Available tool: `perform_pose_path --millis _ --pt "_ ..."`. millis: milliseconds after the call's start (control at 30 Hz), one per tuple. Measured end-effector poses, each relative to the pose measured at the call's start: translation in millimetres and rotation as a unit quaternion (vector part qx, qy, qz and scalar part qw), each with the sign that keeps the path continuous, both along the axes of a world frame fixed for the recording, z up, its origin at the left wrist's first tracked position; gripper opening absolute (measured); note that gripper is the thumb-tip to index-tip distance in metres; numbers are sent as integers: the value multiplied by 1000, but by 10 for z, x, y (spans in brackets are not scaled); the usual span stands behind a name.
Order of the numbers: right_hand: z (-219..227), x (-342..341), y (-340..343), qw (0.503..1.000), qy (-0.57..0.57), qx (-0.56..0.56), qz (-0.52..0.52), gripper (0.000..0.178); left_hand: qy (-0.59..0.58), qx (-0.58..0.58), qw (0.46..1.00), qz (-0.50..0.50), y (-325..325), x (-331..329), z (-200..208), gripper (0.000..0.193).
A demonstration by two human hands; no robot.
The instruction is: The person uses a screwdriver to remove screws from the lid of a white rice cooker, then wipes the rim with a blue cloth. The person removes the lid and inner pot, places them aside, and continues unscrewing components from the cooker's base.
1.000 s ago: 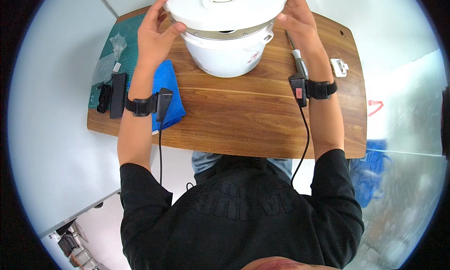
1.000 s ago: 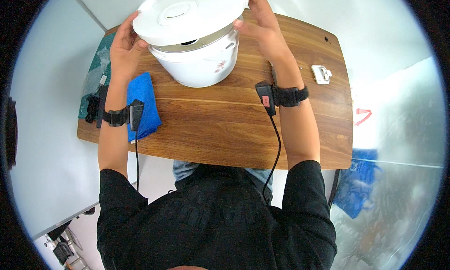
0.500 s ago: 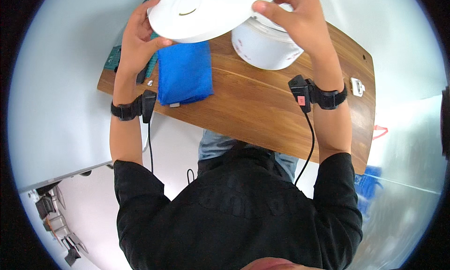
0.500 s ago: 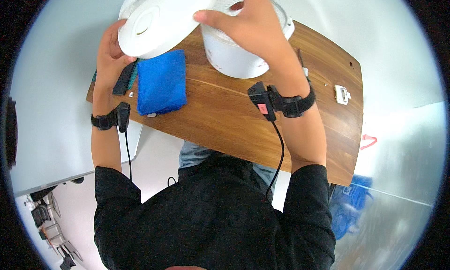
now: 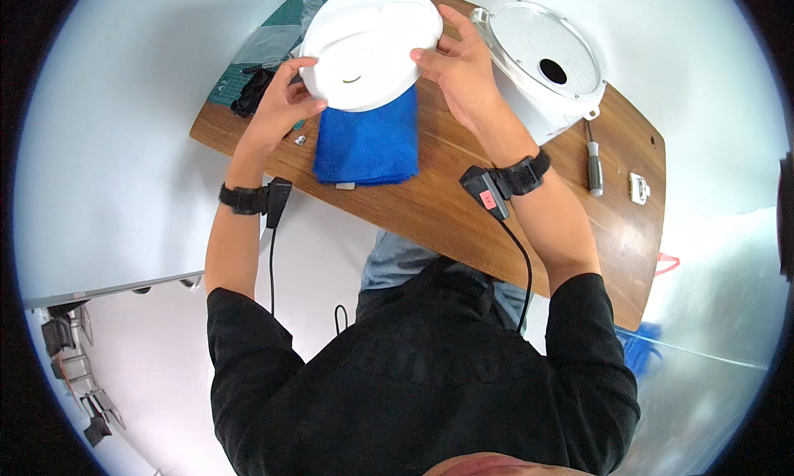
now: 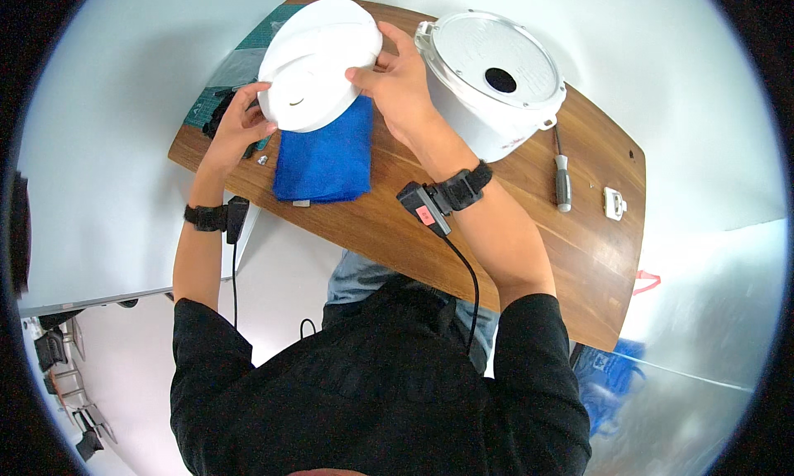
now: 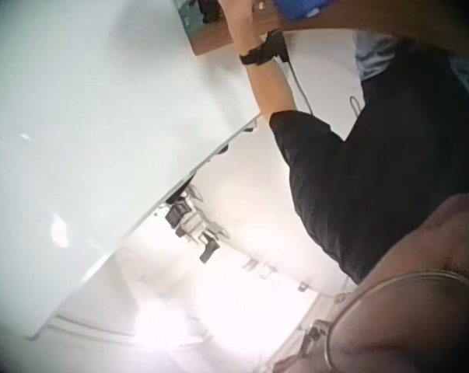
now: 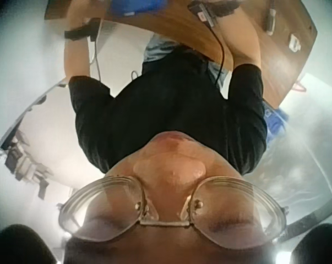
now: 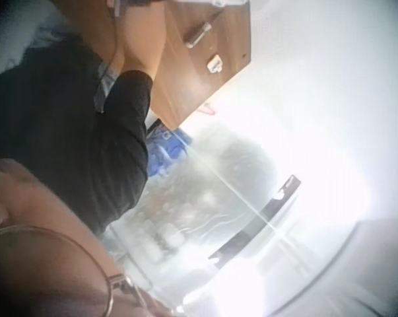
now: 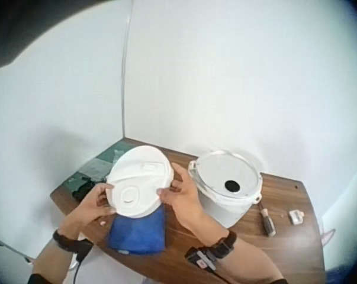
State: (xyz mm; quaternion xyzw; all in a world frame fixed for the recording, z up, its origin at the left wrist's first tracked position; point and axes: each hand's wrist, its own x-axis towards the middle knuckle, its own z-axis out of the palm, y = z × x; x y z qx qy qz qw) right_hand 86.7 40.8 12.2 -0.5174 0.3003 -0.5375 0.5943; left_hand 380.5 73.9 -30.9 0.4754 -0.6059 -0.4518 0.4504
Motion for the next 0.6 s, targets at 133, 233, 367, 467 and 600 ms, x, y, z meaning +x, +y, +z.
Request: perform_pose_path --millis 133,233,367,467,600 --pt "-95 176 -117 991 -74 107 -38 87 -66 6 992 107 -192 -90 -83 79" --pt "-284 300 -320 978 -92 167 -81 85 -211 -37 967 139 -266 -137 -99 78" --pt "-458 493 -454 968 -123 190 -107 87 -355 -147 920 74 -229 -335 -8 68" --pt "-596 560 -574 959 -130 216 -128 88 -439 -242 860 95 -295 -540 -34 59" --pt "-755 571 -682 950 -147 245 -125 90 -494 -273 824 45 -525 -569 -95 45"
